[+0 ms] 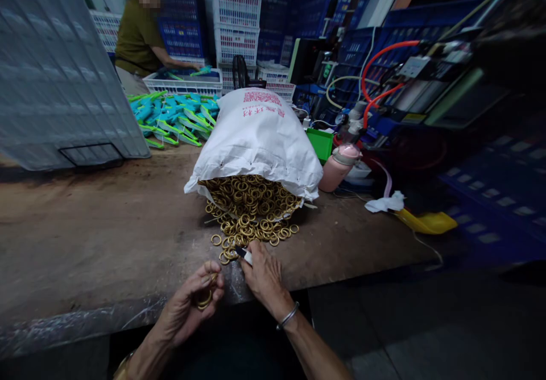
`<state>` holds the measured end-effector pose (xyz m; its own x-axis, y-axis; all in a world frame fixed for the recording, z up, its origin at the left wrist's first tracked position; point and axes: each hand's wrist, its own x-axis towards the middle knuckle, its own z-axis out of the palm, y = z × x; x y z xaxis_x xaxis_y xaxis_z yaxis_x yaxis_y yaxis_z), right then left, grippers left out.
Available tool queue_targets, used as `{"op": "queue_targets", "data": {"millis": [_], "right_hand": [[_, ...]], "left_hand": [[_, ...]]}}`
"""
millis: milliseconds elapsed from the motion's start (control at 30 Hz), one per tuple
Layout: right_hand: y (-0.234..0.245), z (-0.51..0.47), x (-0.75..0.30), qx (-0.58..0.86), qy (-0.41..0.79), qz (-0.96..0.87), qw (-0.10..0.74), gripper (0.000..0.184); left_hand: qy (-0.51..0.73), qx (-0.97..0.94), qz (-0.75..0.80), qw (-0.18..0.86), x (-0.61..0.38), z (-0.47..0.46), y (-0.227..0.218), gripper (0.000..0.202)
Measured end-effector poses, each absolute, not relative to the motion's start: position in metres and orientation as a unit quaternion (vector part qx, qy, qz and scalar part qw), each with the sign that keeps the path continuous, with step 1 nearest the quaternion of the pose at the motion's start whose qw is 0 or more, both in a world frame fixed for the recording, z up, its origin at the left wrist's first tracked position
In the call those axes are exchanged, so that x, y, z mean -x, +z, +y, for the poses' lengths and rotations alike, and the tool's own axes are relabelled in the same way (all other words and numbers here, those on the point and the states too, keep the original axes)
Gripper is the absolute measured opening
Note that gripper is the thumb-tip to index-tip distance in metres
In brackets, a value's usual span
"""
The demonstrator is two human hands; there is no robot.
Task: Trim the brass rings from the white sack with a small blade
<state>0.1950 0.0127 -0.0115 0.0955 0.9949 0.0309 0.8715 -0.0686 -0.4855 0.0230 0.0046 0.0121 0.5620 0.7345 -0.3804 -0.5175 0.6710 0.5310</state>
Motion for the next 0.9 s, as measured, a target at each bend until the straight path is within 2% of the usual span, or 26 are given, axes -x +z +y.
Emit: {"op": "queue_targets", "data": {"millis": [133,267,467,567,733,900], "right_hand": [[-0.012,0.014,-0.194,0.694,0.243,-0.627,0.257,0.007],[-0.007,0.016,-0.188,0.665,0.396,-0.538,0.333,0.008],[0.01,0.015,-0.175,0.592,0.594,-0.405,0.365,0.013],[0.013,0.013,-0.17,0.558,0.656,-0.354,0.365,0.018],[0.008,0.011,-0.167,0.567,0.622,-0.386,0.376,0.029],[0.011,0.011,-0.166,0.592,0.519,-0.481,0.386,0.025]], "left_hand": [[0.364,-0.143,0.316,0.864,-0.023,0.004,0.006,0.022],[0.377,-0.191,0.355,0.834,-0.027,0.005,0.001,0.025],[0.411,-0.413,0.463,0.668,-0.032,0.005,-0.006,0.024],[0.428,-0.498,0.445,0.61,-0.033,0.005,-0.004,0.02],[0.419,-0.494,0.417,0.638,-0.032,0.007,-0.001,0.021],[0.378,-0.421,0.44,0.697,-0.033,0.006,-0.003,0.03]]}}
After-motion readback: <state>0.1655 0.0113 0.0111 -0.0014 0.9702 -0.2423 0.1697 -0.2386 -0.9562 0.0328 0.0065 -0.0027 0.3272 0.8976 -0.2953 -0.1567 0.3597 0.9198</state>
